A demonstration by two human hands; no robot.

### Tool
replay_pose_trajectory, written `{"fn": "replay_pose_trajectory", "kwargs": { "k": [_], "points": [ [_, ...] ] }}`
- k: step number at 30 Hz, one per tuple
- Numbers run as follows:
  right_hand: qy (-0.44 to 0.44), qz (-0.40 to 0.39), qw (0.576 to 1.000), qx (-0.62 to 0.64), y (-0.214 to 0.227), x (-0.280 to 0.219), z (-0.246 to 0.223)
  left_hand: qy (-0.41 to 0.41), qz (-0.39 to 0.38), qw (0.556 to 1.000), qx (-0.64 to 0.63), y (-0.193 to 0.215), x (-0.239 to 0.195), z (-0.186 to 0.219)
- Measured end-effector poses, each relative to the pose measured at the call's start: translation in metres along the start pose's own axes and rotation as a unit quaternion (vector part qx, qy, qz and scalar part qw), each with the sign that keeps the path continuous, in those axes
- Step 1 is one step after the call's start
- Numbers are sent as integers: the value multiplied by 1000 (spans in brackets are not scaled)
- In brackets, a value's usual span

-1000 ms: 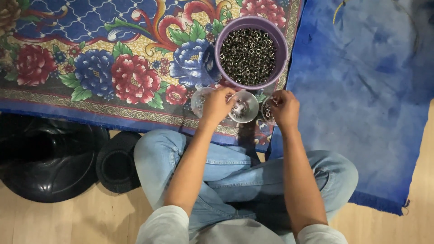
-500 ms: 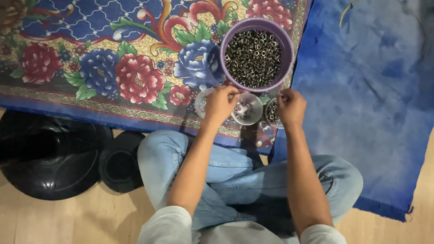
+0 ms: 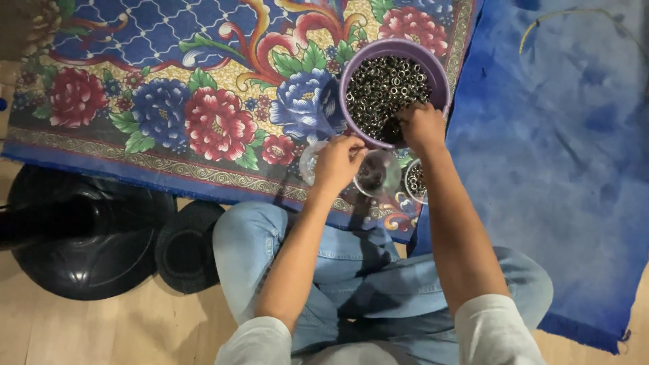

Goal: The person sits cross-legged on the floor and sorts small metal rings from a large purple bowl into two smaller clear bowls. They repeatedly pick up rings, separate them by hand, and place them into the respective bowls.

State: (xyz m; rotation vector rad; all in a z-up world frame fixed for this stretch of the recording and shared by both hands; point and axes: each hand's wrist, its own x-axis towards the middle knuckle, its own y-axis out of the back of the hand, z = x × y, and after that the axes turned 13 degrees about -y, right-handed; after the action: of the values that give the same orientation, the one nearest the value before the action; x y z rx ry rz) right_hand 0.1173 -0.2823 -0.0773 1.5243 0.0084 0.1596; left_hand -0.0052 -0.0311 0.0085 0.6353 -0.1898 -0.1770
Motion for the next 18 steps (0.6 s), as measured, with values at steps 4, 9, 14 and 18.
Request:
{"fn": "replay_pose_trajectory", "kwargs": {
  "k": [4, 9, 14, 18],
  "points": [
    [15, 3, 998, -60, -15, -2, 10, -9, 4, 1000, 1, 4, 1, -1],
    [-11, -38, 999, 28, -6, -4, 8, -11, 8, 1000, 4, 3, 1, 0],
    [-15, -67, 997, 25, 21, -7, -12, -12, 11, 1000, 4, 0, 1, -4],
    [-33, -65, 996, 45, 16, -7, -12, -15, 23, 1000, 2, -2, 0, -5]
  ]
}}
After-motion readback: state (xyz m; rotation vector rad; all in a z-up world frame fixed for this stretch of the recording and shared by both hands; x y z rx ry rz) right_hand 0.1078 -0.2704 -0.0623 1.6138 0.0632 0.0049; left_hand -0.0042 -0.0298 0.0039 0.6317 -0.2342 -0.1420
